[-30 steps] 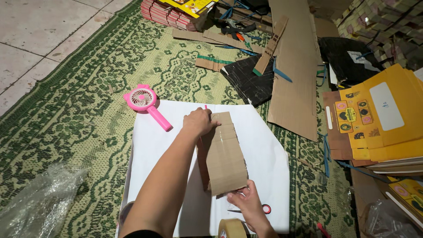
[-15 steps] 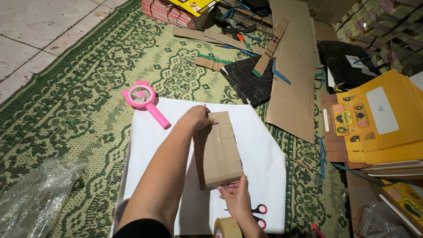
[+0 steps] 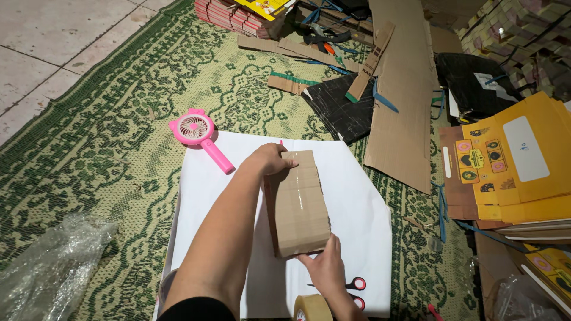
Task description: The person tapes a cardboard box, wraps it in patterned paper, and then wraps a pink tumbler in bubble wrap. The person uses scissors to cut tape and paper, and secures the items with tape.
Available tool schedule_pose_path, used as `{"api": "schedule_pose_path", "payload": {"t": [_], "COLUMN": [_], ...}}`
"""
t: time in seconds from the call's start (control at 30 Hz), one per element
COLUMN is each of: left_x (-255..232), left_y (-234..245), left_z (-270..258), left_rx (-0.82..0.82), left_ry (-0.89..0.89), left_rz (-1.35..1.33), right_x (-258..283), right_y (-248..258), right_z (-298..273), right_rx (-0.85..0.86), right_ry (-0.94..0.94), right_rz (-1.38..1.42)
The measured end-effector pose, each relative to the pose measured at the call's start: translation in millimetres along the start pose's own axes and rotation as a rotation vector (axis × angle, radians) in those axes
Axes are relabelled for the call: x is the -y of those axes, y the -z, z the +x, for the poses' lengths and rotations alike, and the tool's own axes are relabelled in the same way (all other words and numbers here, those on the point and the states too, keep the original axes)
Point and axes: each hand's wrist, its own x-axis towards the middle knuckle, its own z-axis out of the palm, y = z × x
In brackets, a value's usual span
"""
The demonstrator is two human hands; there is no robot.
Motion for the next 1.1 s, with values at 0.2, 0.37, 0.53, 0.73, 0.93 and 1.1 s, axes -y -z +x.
{"api": "schedule_pose_path", "payload": {"t": [0.2,0.37,0.53,0.73,0.93,1.1], "left_x": [5,7,8,9,17,19], "left_y": [-3,2,2,2,-3,-1], "left_z": [-2,-2,-2,5,17,22], "left_rx": [-0.012,-0.015,-0.031,0.000,-0.018,0.005], "left_ry": [0.019,0.028,0.053,0.079,0.065,0.084], "left_rz": [-0.092,-0.137,-0.178,-0.230,-0.187,-0.172], "right_x": [17,10,-20,-36,-28,-21], "right_y": [4,5,-10,-28,-31,-26], "right_z": [0,-3,-3,4,3,2], "right_rx": [0.020,0.125,0.036,0.103,-0.038,0.193], "right_ry": [-0.210,-0.204,-0.054,-0.109,-0.305,-0.477], "right_rz": [-0.052,0.025,0.187,0.924,0.919,0.938]}}
